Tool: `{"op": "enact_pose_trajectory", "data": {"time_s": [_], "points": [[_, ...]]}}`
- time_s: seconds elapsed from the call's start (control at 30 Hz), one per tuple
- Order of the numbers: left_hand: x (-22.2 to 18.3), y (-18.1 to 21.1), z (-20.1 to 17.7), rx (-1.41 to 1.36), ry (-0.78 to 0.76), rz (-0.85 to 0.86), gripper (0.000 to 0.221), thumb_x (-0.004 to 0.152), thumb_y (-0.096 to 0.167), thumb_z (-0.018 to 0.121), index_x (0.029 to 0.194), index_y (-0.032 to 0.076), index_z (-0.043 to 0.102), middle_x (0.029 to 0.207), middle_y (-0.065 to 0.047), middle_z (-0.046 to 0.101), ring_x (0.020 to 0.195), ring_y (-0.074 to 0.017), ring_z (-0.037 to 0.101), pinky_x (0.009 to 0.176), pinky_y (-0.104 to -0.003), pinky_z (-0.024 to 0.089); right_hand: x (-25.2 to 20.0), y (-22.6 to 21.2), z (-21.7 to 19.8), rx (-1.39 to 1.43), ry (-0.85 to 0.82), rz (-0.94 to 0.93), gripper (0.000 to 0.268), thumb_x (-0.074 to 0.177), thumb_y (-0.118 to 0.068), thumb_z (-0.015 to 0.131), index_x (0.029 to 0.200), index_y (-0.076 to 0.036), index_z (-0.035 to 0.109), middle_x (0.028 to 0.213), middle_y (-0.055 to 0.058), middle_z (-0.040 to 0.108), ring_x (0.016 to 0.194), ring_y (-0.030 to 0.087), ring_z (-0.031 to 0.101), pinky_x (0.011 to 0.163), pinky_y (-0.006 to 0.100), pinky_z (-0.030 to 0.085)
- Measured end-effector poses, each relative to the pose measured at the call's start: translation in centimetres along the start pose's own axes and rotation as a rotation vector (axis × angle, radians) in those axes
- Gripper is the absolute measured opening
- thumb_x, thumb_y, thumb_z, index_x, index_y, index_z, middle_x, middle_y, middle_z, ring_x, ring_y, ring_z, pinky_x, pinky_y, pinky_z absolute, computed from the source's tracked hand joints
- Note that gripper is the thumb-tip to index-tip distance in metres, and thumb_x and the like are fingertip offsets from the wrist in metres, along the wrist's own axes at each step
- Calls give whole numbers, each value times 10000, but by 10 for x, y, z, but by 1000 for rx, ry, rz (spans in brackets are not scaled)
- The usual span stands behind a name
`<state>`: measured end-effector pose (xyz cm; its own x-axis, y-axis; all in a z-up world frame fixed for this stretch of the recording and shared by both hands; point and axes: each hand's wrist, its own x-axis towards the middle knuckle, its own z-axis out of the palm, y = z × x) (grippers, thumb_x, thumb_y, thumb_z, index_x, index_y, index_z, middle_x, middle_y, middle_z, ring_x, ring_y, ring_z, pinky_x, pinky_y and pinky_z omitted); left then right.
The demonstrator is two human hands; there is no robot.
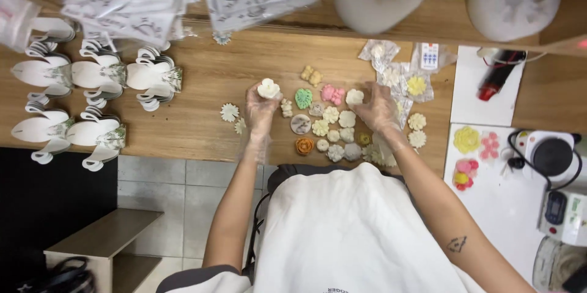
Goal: The person picks up flower-shaped wax items from a table and places them into small plastic bags.
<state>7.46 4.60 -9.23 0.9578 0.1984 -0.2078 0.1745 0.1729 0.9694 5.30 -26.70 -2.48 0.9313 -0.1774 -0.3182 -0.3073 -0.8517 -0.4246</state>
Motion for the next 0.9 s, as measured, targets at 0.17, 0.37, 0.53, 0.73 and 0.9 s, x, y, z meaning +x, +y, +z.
{"op": "enact_pose_trajectory", "data": {"time_s": [0.17,0.37,0.53,0.73,0.9], "points": [[78,-17,1,27,141,52,499,837,-50,759,1293,50,584,1160,-61,712,1030,-167,692,919,-286,607,-25,-7,-25,103,90,44,704,832,-388,829,1414,-116,541,1281,190,612,1019,319,681,925,437,562],[205,-146,1,-963,18,59,104,1043,36,592,1135,-12,587,1041,-79,673,970,-210,641,837,-357,605,-67,-10,-45,311,116,230,660,896,-384,759,1420,-76,502,1229,149,629,971,243,690,781,380,607],[229,-168,12,-269,-109,91,196,1113,167,567,1108,-14,640,1097,-141,649,1058,-276,610,922,-406,546,-85,89,9,419,158,195,617,908,-298,749,1407,-27,509,1207,160,618,975,216,663,761,332,592],[199,-173,2,986,-78,-119,421,985,360,524,1204,65,730,1248,-204,670,1204,-367,620,1044,-473,490,-99,126,19,451,152,226,575,930,-243,757,1401,-4,530,1179,157,613,977,184,628,783,311,547],[170,-150,-19,1059,210,87,474,940,415,593,1227,53,696,1229,-183,687,1179,-361,619,1032,-481,474,-97,102,3,432,103,259,530,944,-231,716,1389,-9,530,1166,117,642,942,160,649,749,300,546]]}}
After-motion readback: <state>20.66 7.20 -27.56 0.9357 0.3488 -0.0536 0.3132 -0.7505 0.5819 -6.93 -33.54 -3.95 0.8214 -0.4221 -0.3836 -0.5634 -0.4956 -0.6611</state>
